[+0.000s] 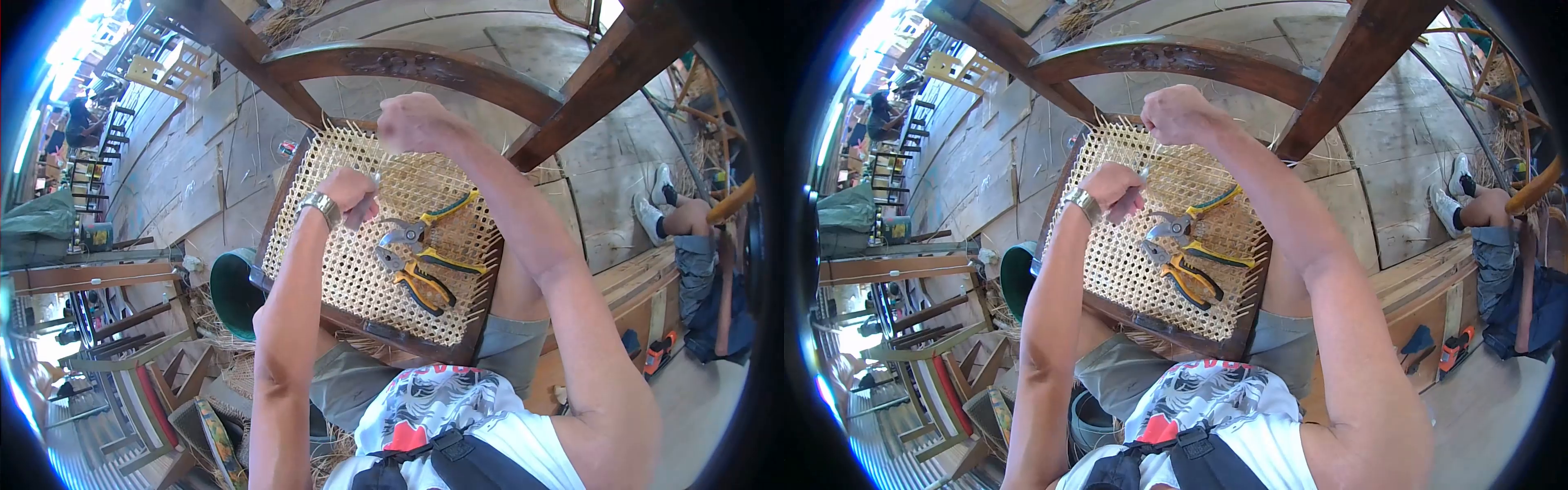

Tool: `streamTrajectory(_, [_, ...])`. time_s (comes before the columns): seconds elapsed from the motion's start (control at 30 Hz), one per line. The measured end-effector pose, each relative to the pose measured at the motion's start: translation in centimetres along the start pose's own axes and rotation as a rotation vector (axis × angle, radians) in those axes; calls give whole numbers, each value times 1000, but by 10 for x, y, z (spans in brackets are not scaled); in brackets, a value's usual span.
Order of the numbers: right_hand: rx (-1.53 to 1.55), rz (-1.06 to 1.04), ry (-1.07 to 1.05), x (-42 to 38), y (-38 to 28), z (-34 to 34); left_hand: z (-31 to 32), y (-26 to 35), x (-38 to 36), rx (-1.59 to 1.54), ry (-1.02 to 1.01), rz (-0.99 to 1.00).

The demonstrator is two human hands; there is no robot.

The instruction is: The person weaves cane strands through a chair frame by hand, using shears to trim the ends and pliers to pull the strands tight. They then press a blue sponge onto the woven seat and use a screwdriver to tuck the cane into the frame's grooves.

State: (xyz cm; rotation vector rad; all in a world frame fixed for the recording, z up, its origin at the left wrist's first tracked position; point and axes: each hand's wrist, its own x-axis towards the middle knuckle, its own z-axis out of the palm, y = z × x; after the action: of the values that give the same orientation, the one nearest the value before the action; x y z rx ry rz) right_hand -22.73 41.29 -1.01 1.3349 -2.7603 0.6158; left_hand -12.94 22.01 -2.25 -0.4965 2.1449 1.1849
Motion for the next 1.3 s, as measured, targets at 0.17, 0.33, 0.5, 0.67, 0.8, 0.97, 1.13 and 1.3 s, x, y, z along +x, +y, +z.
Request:
streamTrajectory(0.17, [-41, -50, 7, 1, -1, 4, -12, 27, 3, 83, -80, -64])
streamTrajectory(0.33, [-70, -74, -41, 2, 1, 13, 25, 26, 1, 19, 205, -48])
streamTrajectory(0.5, [182, -13, -209, 5, 9, 29, 30, 10, -9, -159, 162, -5])
streamTrajectory(0.67, [219, -22, -145, 7, 11, 31, 21, 29, -9, 109, 171, -93])
streamTrajectory(0.8, [463, -4, -75, 9, -11, 28, 9, -1, -21, 706, 454, 165])
streamTrajectory(0.97, [1112, -50, -384, 14, -28, 32, -18, -8, -87, 439, 572, 189])
streamTrajectory(1.13, [710, -30, -178, 8, -11, 35, -3, -37, -22, 330, 514, 228])
streamTrajectory(1.3, [487, -67, -70, 14, 2, 52, 6, -25, -3, 509, 266, 69])
